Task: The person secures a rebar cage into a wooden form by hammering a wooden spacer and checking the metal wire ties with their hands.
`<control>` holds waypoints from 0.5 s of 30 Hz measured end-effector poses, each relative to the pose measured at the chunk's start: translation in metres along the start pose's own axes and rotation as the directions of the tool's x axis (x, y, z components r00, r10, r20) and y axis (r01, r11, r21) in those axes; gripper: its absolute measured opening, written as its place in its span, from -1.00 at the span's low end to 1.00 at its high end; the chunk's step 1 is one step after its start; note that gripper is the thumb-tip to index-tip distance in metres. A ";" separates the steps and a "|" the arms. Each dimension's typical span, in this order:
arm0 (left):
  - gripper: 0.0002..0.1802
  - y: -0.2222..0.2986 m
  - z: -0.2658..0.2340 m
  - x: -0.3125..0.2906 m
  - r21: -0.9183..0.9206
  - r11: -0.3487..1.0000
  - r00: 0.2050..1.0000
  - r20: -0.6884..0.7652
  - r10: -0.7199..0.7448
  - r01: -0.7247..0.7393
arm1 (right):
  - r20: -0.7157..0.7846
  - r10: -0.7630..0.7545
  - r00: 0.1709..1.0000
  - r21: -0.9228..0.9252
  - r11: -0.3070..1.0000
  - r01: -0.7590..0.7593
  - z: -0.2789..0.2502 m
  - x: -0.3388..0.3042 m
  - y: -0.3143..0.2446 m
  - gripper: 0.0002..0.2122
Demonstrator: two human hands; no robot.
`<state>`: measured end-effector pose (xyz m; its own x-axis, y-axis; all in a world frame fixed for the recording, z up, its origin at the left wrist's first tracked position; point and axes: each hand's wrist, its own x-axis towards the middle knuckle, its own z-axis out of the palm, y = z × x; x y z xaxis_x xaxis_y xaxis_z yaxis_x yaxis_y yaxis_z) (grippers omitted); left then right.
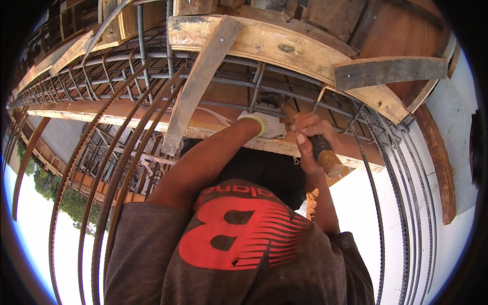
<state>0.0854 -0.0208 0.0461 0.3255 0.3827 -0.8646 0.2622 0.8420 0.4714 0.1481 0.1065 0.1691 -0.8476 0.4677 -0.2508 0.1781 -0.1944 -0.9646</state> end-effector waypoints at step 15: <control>-0.20 0.007 -0.010 -0.002 0.006 1.000 0.996 0.083 -0.026 0.025 | -0.006 -0.176 0.984 -0.091 0.980 0.175 0.001 0.011 -0.022 -0.90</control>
<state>0.0772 -0.0112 0.0491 0.3931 0.3281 -0.8590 0.2762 0.8489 0.4506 0.1346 0.1151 0.1880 -0.8629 0.4994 -0.0773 0.0718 -0.0304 -0.9970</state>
